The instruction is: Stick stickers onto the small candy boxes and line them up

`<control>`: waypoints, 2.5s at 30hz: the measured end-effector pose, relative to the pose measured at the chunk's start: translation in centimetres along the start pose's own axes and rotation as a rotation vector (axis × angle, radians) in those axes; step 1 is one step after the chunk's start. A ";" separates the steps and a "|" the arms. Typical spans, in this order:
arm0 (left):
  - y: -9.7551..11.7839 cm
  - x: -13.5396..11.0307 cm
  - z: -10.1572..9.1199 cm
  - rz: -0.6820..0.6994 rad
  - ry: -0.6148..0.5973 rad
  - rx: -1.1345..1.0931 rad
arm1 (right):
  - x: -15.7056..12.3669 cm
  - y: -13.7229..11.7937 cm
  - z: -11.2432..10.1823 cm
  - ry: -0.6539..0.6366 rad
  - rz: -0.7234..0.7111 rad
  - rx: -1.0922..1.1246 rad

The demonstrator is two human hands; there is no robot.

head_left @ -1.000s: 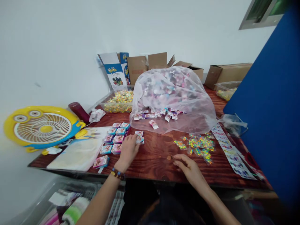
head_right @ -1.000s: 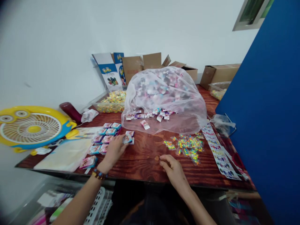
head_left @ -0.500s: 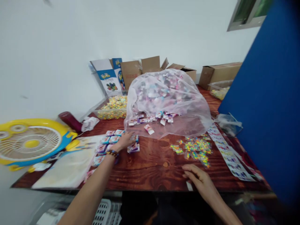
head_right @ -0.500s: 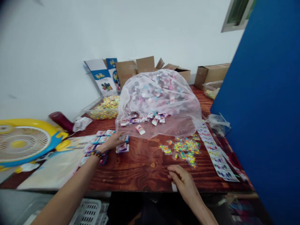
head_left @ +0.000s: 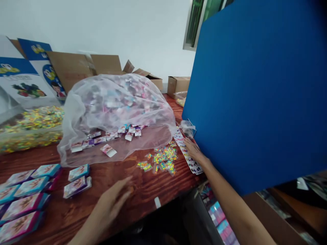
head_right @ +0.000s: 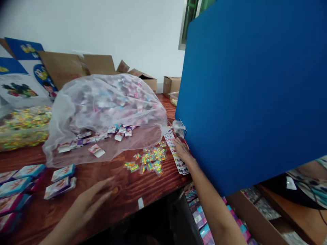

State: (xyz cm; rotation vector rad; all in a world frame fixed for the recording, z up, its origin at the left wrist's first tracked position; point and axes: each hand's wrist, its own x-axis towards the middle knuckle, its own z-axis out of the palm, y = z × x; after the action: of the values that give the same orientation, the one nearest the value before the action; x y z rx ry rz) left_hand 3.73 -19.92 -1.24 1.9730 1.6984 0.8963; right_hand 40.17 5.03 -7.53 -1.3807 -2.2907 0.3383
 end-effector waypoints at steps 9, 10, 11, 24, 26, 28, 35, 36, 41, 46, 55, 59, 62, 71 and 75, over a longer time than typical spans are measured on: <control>0.7 -2.4 3.3 0.081 -0.020 0.020 | -0.3 0.9 1.4 -0.062 -0.031 -0.023; 0.6 -2.6 3.3 0.077 -0.021 0.024 | -0.3 1.0 1.3 -0.064 -0.037 -0.015; 0.5 -2.7 3.3 0.071 -0.024 0.025 | -0.1 1.0 1.1 -0.065 -0.041 -0.006; 1.9 -4.3 4.0 0.055 -0.041 -0.074 | -0.1 -2.3 -2.0 0.014 -0.003 0.133; 2.4 -4.0 4.2 0.033 -0.016 -0.078 | -0.5 -3.7 -4.4 0.039 -0.016 0.161; 3.4 -2.7 4.2 -0.038 0.012 -0.090 | -0.9 -5.7 -7.2 0.050 -0.024 0.198; 9.8 3.1 3.3 -0.155 0.088 -0.351 | -1.2 -16.3 -12.8 -0.223 -0.227 0.628; 10.2 3.3 3.3 -0.170 0.065 -0.407 | -1.2 -17.5 -12.5 -0.216 -0.236 0.631; 9.0 2.6 4.0 -0.443 0.046 -0.789 | -3.4 -21.3 -9.7 -0.010 -0.248 0.468; 7.0 1.4 3.3 -0.617 0.161 -1.201 | -9.1 -23.9 -5.4 -0.053 -0.557 0.229; 7.0 0.1 2.7 -0.499 0.026 -0.966 | -8.6 -22.4 -3.4 -0.044 -0.199 0.632; 6.9 -0.2 2.9 -0.358 0.025 -0.810 | -6.7 -22.6 -2.5 -0.183 -0.191 0.632; 6.2 -0.6 3.1 -0.456 -0.004 -0.817 | -6.2 -23.1 -2.0 -0.156 -0.196 0.632; 6.0 -1.3 3.6 -0.639 0.133 -1.008 | -7.9 -22.9 0.6 -0.386 -0.002 0.857; 6.2 -1.6 3.6 -0.601 0.149 -1.088 | -8.9 -23.2 2.1 -0.263 -0.033 0.643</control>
State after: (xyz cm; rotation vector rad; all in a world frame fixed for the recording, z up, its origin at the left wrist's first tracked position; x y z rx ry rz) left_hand 10.63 -22.23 -0.12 0.6570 1.2700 1.3227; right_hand 24.79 -13.73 -1.73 -1.0044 -2.1050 1.1832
